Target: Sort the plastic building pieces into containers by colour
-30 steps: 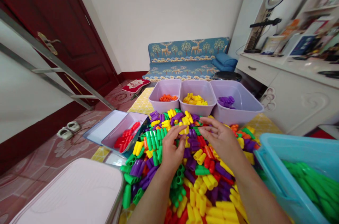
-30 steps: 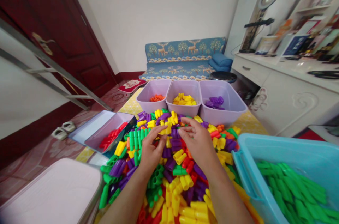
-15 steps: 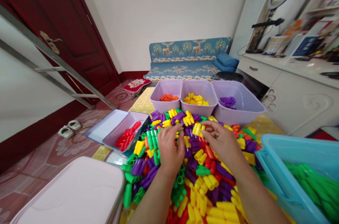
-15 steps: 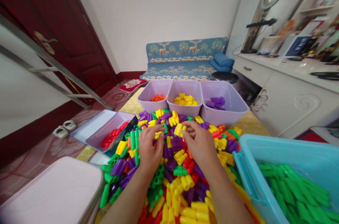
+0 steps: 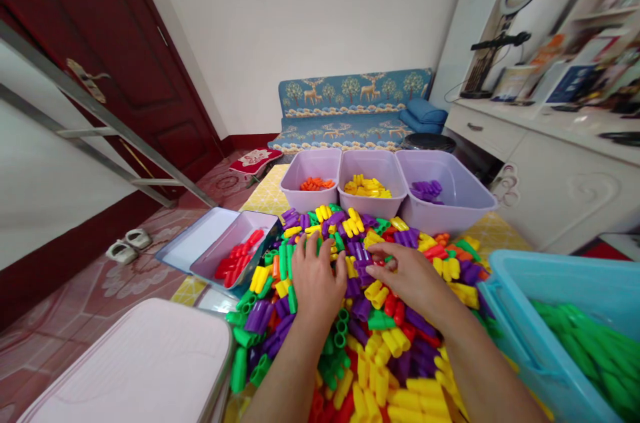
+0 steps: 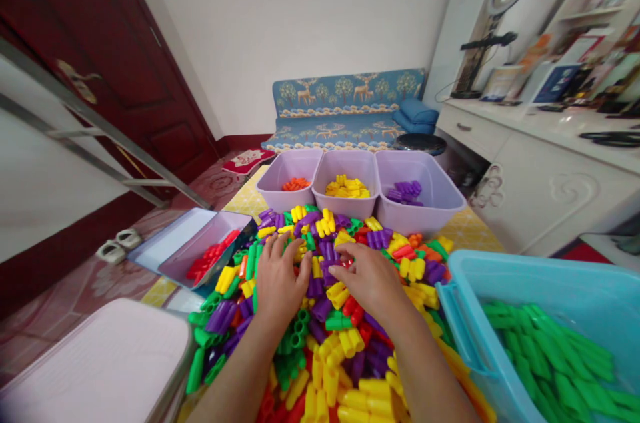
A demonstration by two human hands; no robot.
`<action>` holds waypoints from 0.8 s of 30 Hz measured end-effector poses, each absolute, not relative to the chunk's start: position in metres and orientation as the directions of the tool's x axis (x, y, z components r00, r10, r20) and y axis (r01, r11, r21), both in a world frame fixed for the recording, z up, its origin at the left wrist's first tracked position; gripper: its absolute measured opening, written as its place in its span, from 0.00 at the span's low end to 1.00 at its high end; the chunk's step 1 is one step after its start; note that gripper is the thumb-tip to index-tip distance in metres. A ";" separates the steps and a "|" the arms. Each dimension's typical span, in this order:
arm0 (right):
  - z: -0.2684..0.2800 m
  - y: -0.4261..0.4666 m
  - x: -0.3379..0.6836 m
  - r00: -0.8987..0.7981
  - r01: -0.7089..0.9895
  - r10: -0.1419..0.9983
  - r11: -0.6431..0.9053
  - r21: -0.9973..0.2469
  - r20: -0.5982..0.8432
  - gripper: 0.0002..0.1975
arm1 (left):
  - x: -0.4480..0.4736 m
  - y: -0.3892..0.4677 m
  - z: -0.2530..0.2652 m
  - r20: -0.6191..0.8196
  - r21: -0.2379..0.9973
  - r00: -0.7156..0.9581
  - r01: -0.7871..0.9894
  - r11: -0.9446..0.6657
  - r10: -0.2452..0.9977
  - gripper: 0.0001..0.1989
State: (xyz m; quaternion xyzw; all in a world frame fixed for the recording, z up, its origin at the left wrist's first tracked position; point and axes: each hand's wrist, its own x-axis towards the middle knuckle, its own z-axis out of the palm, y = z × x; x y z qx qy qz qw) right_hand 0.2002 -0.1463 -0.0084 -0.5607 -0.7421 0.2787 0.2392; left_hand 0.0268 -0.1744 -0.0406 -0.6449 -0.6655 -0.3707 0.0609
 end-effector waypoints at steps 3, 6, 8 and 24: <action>-0.004 -0.152 0.196 -0.333 0.710 0.943 0.260 -0.654 0.013 0.24 | 0.025 -0.172 -0.041 0.555 0.457 -0.065 0.857 -0.238 0.830 0.11; -0.004 -0.154 0.190 -0.390 0.680 0.918 0.338 -0.651 0.070 0.20 | 0.025 -0.172 -0.039 0.560 0.514 -0.034 0.798 -0.315 0.828 0.09; -0.007 -0.153 0.188 -0.364 0.674 0.927 0.331 -0.660 0.093 0.17 | 0.025 -0.173 -0.036 0.562 0.561 -0.023 0.745 -0.360 0.827 0.10; -0.019 -0.144 0.188 -0.325 0.190 0.944 0.120 -0.975 0.053 0.21 | 0.026 -0.169 -0.043 0.566 0.699 0.032 0.511 -0.500 0.824 0.13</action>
